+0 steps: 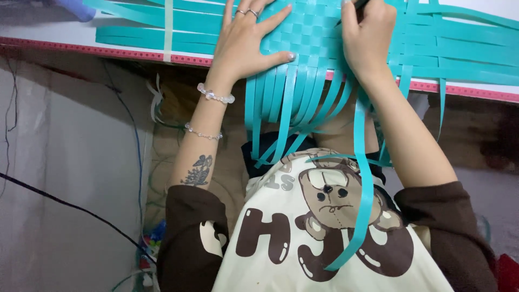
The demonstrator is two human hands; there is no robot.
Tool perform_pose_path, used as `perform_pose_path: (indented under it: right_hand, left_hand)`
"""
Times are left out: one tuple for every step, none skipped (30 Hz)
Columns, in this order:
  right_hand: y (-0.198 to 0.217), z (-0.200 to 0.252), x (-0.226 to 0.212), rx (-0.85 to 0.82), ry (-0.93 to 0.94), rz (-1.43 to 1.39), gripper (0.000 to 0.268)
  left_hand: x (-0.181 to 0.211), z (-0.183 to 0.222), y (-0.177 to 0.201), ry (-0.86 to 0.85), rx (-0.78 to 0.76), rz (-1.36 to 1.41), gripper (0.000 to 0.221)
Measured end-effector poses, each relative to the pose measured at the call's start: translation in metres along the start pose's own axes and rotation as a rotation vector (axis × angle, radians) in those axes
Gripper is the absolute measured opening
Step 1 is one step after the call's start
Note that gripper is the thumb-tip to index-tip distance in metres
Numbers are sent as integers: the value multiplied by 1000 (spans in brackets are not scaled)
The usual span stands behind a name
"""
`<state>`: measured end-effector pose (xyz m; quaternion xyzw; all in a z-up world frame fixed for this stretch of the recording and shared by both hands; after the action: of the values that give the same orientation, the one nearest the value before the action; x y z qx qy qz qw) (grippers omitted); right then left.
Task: The person is weaving teal plastic strips together on a white surface to create a woven mat, occasionally using a black pen to assist in tucking the strips.
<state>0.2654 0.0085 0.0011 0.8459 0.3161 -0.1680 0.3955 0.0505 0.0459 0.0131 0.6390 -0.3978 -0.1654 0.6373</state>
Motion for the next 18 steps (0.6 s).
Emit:
perform_pose_path:
  right_hand:
    - [-2,0,-1,-2,25,72,35]
    - [-4,0,-2,-4,50,143,44]
    - [0,-1,-4,2,46,148,44]
    - [1,-3,-7,-34,72,137,34]
    - [1,-7,-11,-66,104,124,24]
    - [9,-6,-8,-57,107,128,24]
    - [14,-7,-3,-72,60,42,26]
    - [18,-9,3,-88,13,-45,29]
    - [23,-9,0,-89,19,-47,29]
    - [30,-9,-1,-74,-4,-80,28]
    - [36,-4,-1,-59,-39,-112,27]
    - [37,0,-1,-59,-47,-113,27]
    - [37,1,-2,-74,-44,-88,28]
    - [37,3,-3,-90,-41,-64,28]
    - [37,3,-3,-89,-40,-63,28]
    - [37,3,-3,-100,-53,-61,29]
    - [36,4,-3,-113,-66,-61,30]
    - [34,5,-1,-114,-67,-62,30]
  left_hand:
    - [0,-1,2,-9,14,5,73]
    - [1,-1,4,-18,28,11,73]
    - [2,-1,3,-26,27,11,73]
    - [3,-1,3,-31,25,9,72]
    - [2,-1,5,-34,28,3,72]
    - [6,-1,6,-41,32,-3,72]
    - [6,-1,7,-32,17,17,72]
    - [6,0,8,-23,2,37,73]
    - [5,-1,8,-20,6,35,73]
    - [4,-2,8,-22,10,29,73]
    - [5,-2,5,-29,4,26,73]
    - [5,0,4,-31,-3,28,73]
    - [5,0,5,-31,5,32,73]
    - [5,0,7,-32,13,37,73]
    - [6,-1,7,-33,13,36,73]
    - [6,-1,7,-33,14,36,72]
    - [5,0,7,-31,12,37,72]
    - [5,0,7,-29,11,37,72]
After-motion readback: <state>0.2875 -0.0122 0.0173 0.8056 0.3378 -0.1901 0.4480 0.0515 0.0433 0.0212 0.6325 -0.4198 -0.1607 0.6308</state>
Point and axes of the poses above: each hand's wrist, its own z-axis away from the middle knuckle, its own y-axis out of the back of the hand, x = y × z, the point moved 7 cm from there along -z, towards the middle knuckle, and after that the axes turned 3 degrees about -x, right-handed, at the moved point
